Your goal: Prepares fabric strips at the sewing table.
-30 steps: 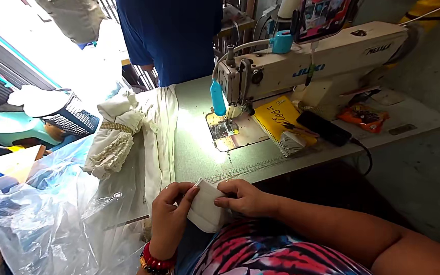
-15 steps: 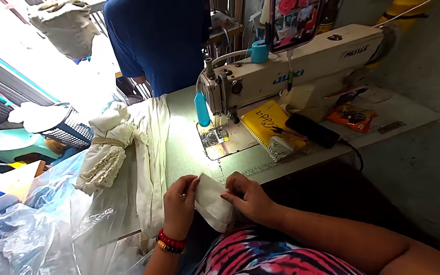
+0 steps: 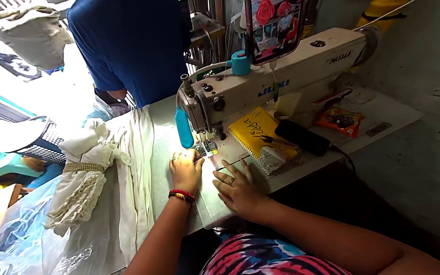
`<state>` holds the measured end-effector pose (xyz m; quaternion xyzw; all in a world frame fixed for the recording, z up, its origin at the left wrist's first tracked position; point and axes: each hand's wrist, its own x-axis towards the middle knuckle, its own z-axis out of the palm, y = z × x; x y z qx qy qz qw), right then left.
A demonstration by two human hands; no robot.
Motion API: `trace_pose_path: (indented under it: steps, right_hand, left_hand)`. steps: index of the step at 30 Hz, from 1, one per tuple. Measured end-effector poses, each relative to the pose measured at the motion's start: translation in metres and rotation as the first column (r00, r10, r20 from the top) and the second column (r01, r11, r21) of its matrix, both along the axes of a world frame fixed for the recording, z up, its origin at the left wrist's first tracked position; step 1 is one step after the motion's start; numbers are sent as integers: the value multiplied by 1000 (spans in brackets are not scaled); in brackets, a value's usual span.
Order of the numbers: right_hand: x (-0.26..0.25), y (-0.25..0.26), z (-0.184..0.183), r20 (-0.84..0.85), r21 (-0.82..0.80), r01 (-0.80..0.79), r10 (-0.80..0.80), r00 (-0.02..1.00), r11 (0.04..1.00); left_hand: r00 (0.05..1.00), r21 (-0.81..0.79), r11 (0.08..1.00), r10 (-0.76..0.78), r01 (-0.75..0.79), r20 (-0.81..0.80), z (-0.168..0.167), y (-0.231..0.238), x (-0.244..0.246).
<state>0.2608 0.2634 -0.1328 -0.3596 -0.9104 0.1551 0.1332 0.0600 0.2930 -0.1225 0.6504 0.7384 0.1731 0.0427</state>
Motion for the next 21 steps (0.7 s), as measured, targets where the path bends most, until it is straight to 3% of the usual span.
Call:
trace_pose_path:
  steps: [4, 8, 13, 21]
  right_hand:
    - [0, 0, 6, 36, -35, 5, -4, 999, 999]
    - [1, 0, 8, 54, -35, 16, -14, 998, 999]
    - [-2, 15, 17, 145, -147, 44, -23, 989, 988]
    - [-5, 22, 21, 185, -194, 66, -30, 982, 979]
  left_hand:
    - [969, 227, 948, -190, 222, -156, -18, -13, 4]
    - [977, 71, 977, -195, 201, -85, -14, -36, 19]
    - [976, 56, 974, -218, 219, -21, -21, -15, 9]
    - [976, 42, 980, -199, 196, 94, -24, -4, 4]
